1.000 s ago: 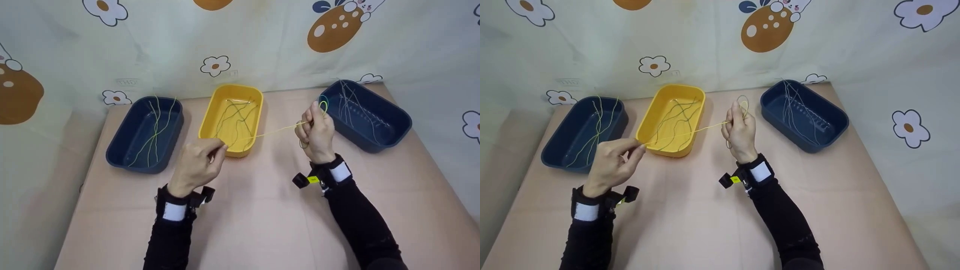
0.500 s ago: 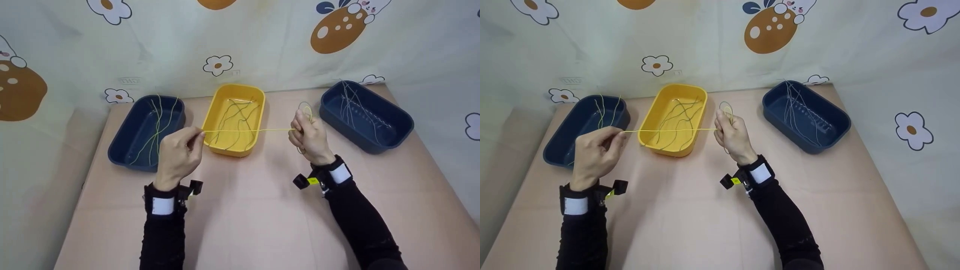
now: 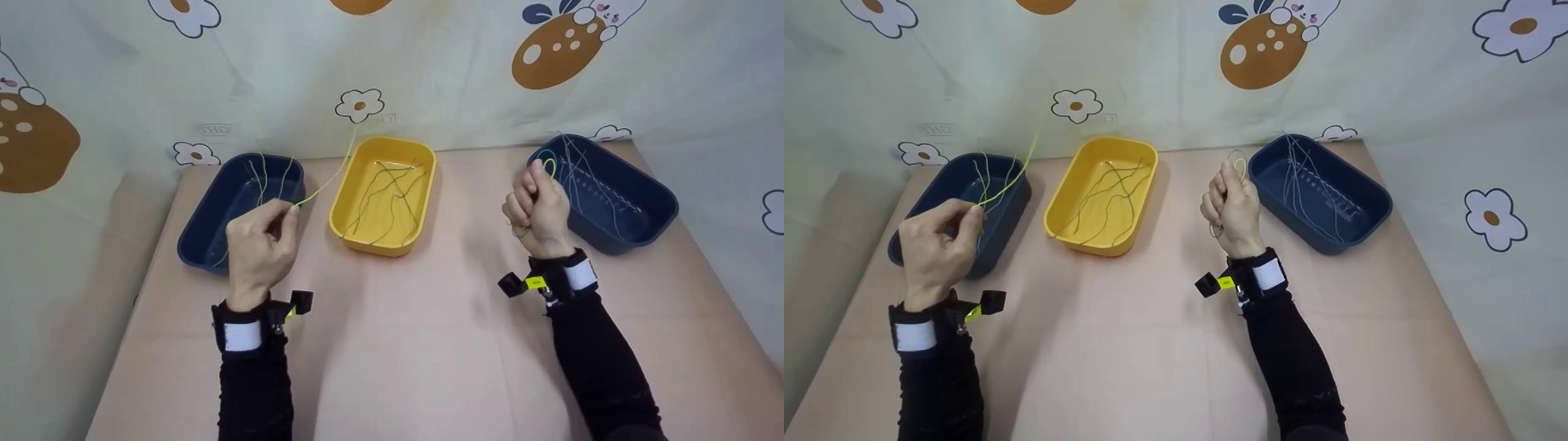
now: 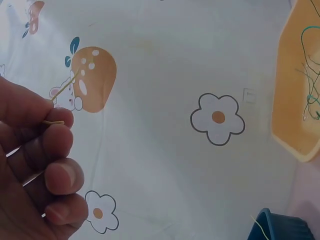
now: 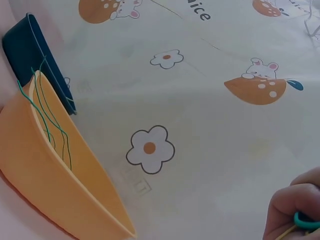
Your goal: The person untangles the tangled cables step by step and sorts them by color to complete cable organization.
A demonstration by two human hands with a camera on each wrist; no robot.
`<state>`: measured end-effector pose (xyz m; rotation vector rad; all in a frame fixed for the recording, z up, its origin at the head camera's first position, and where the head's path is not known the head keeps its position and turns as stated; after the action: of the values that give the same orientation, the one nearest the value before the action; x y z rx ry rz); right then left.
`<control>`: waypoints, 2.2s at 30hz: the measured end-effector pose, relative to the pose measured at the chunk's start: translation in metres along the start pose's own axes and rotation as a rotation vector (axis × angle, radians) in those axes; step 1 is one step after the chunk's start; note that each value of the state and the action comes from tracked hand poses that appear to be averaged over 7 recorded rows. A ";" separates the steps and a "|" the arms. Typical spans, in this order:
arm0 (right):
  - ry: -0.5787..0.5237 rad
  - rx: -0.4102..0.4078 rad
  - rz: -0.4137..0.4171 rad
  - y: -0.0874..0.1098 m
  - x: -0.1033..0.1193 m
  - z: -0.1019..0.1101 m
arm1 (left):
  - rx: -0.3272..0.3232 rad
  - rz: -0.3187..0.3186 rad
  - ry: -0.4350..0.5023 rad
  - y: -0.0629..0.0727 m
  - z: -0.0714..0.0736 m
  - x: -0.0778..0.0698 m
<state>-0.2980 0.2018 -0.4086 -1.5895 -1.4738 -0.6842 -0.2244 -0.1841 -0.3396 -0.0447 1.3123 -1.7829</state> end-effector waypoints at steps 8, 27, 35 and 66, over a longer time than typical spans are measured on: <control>-0.033 -0.024 0.026 0.000 0.005 0.001 | 0.053 -0.027 0.024 0.002 -0.012 -0.002; -0.092 -0.051 0.021 -0.002 0.009 0.004 | -0.008 0.009 -0.078 0.009 0.003 0.020; -0.092 -0.058 0.021 -0.001 0.008 0.005 | -0.051 0.098 -0.162 0.014 0.029 0.048; -0.069 -0.097 0.019 -0.002 0.006 0.010 | 0.297 0.804 -0.358 0.077 0.058 0.190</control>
<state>-0.3005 0.2128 -0.4081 -1.7140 -1.4932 -0.7049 -0.2608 -0.3568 -0.4596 0.2795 0.6511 -1.1775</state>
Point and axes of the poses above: each hand's wrist, its own y-axis away from the middle knuckle, its own z-axis out of the back of the hand, x = y × z, the point moved 10 cm from there along -y, towards the middle knuckle, and after that the axes turned 3 degrees about -z, right-handed, at the moved point
